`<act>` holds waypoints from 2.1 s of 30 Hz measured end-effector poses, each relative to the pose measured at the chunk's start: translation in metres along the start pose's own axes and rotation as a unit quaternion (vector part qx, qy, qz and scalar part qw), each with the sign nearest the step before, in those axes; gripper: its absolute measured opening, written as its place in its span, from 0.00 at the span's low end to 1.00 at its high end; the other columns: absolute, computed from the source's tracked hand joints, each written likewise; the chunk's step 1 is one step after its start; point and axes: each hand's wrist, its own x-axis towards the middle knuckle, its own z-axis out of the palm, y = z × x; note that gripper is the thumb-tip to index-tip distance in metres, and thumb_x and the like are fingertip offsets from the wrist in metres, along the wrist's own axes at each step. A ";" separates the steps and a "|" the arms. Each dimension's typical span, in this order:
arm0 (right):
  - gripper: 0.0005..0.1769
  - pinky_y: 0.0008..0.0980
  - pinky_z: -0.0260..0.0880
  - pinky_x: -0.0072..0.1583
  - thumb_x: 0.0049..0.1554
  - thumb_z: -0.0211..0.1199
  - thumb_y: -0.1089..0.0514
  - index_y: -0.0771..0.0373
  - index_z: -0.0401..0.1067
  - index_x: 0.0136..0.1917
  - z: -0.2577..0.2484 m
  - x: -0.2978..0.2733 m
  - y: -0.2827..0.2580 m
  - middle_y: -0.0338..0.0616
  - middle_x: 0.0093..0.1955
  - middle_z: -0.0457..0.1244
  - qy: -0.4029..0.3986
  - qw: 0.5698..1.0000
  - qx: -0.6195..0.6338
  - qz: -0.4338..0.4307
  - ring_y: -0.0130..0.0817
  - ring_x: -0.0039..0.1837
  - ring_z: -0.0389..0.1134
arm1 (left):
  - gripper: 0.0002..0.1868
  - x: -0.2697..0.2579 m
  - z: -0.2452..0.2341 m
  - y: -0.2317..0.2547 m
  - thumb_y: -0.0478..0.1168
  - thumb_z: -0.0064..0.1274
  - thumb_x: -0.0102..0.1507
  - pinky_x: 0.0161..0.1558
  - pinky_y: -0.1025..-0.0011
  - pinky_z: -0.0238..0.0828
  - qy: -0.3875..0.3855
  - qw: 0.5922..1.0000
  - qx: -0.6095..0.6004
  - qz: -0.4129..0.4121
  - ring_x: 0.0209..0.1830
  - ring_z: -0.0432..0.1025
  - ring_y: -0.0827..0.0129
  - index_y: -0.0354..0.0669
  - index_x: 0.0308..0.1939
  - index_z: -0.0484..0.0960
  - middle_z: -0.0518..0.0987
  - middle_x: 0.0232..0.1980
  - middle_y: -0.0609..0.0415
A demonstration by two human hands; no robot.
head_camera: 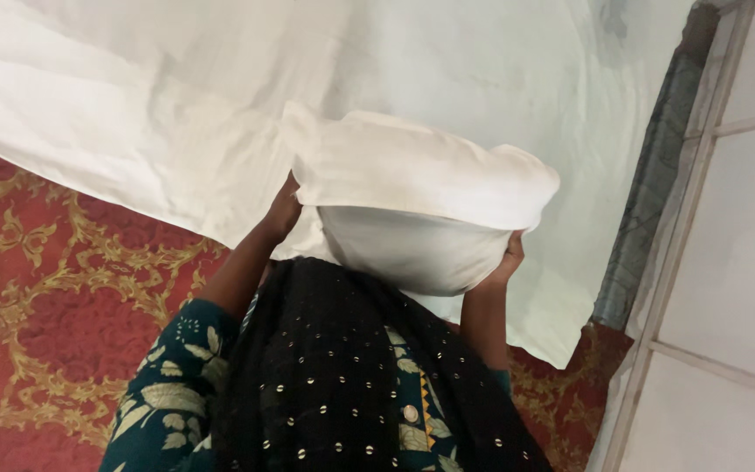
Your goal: The person stands by a bed and slides a small pillow into a white pillowcase, pulling the fabric over the pillow and smoothing it by hand.
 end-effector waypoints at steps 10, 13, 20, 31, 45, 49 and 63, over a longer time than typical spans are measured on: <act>0.37 0.43 0.67 0.70 0.59 0.64 0.43 0.67 0.64 0.73 0.021 0.115 0.006 0.49 0.68 0.65 0.030 0.989 -0.125 0.072 0.46 0.68 0.67 | 0.28 0.013 0.010 -0.076 0.45 0.38 0.76 0.59 0.56 0.69 0.093 0.983 0.111 0.113 0.61 0.72 0.46 0.34 0.76 0.57 0.76 0.62 0.34; 0.35 0.47 0.70 0.67 0.59 0.69 0.45 0.74 0.67 0.69 0.019 0.199 0.036 0.54 0.65 0.65 0.064 0.962 -0.265 0.026 0.48 0.66 0.67 | 0.29 0.029 0.015 -0.078 0.46 0.35 0.69 0.42 0.53 0.81 0.113 0.977 -0.111 -0.142 0.49 0.77 0.50 0.39 0.73 0.55 0.75 0.57 0.40; 0.28 0.40 0.71 0.55 0.58 0.64 0.47 0.60 0.67 0.68 -0.023 0.215 0.133 0.48 0.62 0.68 -0.047 0.928 -0.350 0.118 0.40 0.58 0.68 | 0.22 0.008 0.028 -0.124 0.44 0.43 0.69 0.31 0.54 0.73 -0.036 0.900 -0.047 -0.432 0.36 0.79 0.50 0.41 0.65 0.70 0.83 0.49 0.38; 0.17 0.35 0.71 0.53 0.62 0.60 0.50 0.60 0.70 0.60 -0.051 0.134 0.170 0.48 0.58 0.71 -0.082 0.866 -0.405 0.282 0.37 0.52 0.73 | 0.19 -0.047 0.045 -0.147 0.47 0.53 0.65 0.33 0.60 0.77 -0.048 0.905 0.209 -0.367 0.32 0.80 0.57 0.37 0.53 0.81 0.85 0.39 0.44; 0.17 0.36 0.70 0.50 0.63 0.57 0.50 0.62 0.69 0.60 -0.068 0.098 0.206 0.49 0.56 0.71 -0.063 0.842 -0.411 0.343 0.38 0.50 0.71 | 0.22 0.024 -0.002 -0.163 0.55 0.54 0.65 0.56 0.55 0.72 0.125 0.929 0.213 -0.277 0.52 0.77 0.46 0.40 0.49 0.80 0.83 0.47 0.38; 0.18 0.36 0.72 0.54 0.63 0.57 0.51 0.63 0.70 0.61 -0.061 0.098 0.232 0.49 0.58 0.71 -0.069 0.817 -0.426 0.383 0.39 0.53 0.72 | 0.19 0.057 -0.028 -0.174 0.52 0.56 0.66 0.55 0.55 0.71 0.242 0.918 0.171 -0.264 0.53 0.76 0.46 0.40 0.50 0.79 0.82 0.50 0.39; 0.26 0.46 0.67 0.65 0.61 0.61 0.43 0.64 0.65 0.62 0.037 0.122 0.403 0.51 0.66 0.65 0.109 0.852 0.035 0.510 0.47 0.65 0.65 | 0.23 0.152 -0.064 -0.134 0.39 0.58 0.57 0.46 0.52 0.74 0.204 0.892 0.400 -0.047 0.51 0.72 0.46 0.41 0.56 0.74 0.74 0.57 0.43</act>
